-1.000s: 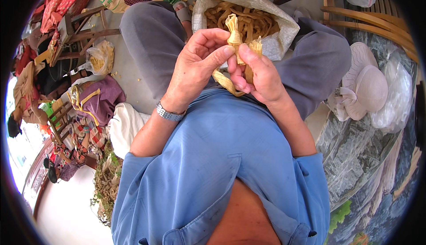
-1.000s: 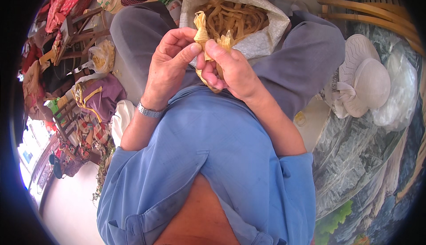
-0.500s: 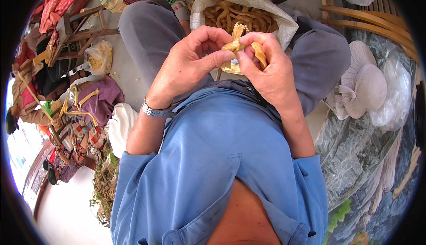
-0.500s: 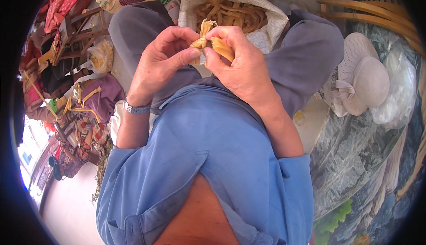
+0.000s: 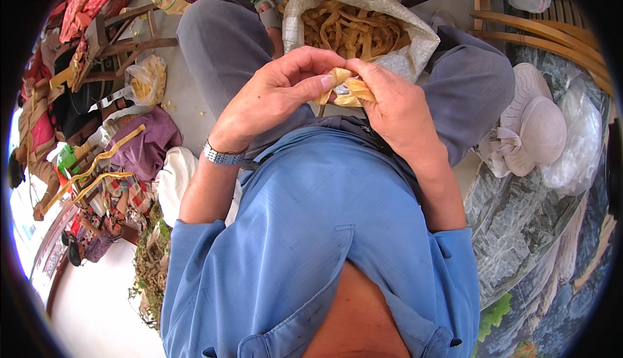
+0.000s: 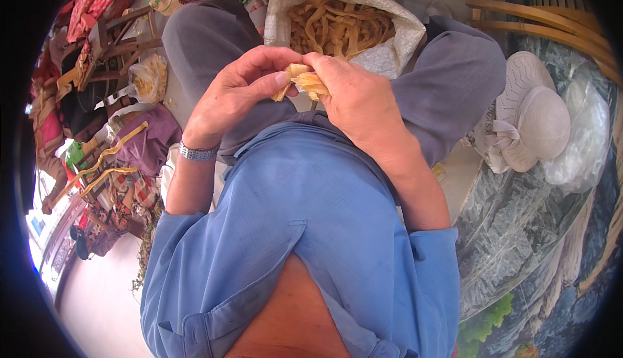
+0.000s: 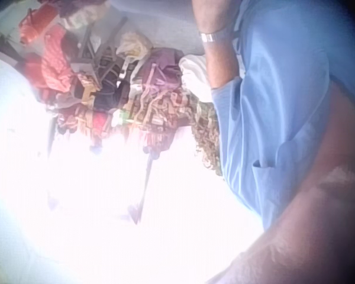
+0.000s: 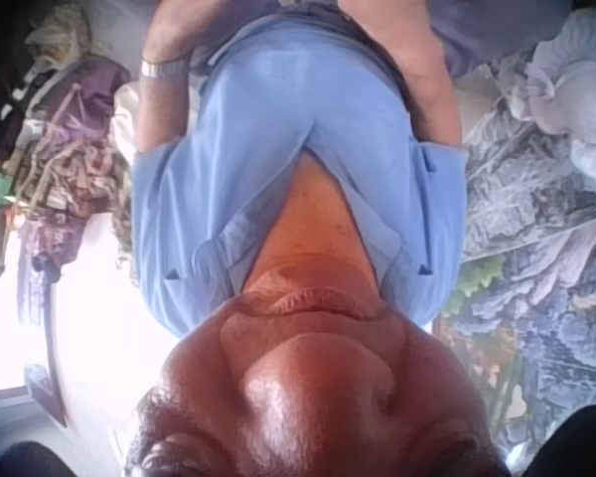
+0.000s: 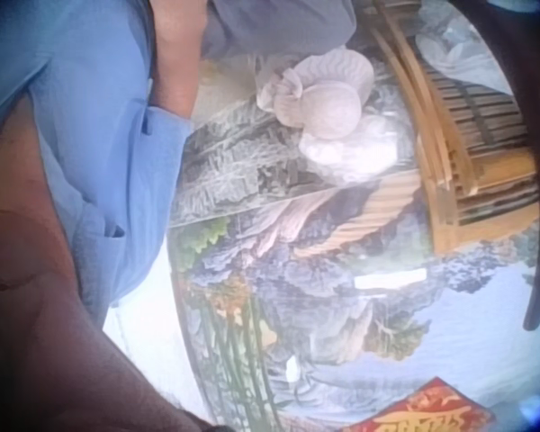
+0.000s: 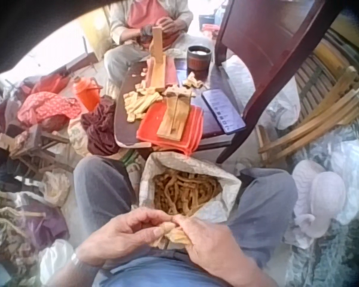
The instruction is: The person ties long strips of yellowish plant material into knots by hand, taking them from a white bag and placing them onto a surface.
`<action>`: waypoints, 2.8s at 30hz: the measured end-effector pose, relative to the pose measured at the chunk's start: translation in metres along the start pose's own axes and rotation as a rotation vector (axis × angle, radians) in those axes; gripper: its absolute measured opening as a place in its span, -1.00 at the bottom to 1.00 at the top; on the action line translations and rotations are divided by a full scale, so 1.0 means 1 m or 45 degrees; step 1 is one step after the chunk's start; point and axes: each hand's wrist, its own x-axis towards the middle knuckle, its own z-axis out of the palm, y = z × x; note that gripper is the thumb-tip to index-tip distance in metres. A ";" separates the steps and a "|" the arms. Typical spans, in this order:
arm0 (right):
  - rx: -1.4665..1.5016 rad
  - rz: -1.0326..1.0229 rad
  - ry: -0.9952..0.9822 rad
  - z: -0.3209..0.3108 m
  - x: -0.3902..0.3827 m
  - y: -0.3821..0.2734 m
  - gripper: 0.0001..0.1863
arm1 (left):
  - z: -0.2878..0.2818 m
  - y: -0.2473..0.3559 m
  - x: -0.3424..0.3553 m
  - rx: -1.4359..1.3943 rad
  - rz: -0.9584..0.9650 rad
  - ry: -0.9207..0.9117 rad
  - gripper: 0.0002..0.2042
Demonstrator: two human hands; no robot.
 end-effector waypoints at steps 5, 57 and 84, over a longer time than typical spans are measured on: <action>0.050 0.046 -0.123 0.006 -0.009 0.003 -0.62 | -0.005 -0.008 -0.004 0.057 -0.057 -0.046 -0.75; 0.825 0.287 -0.799 0.080 -0.045 -0.018 -0.67 | 0.032 -0.094 -0.112 1.245 0.685 0.390 -0.62; 0.403 0.130 -0.559 0.084 -0.052 -0.010 -0.60 | 0.010 -0.106 -0.099 1.164 0.532 0.200 -0.85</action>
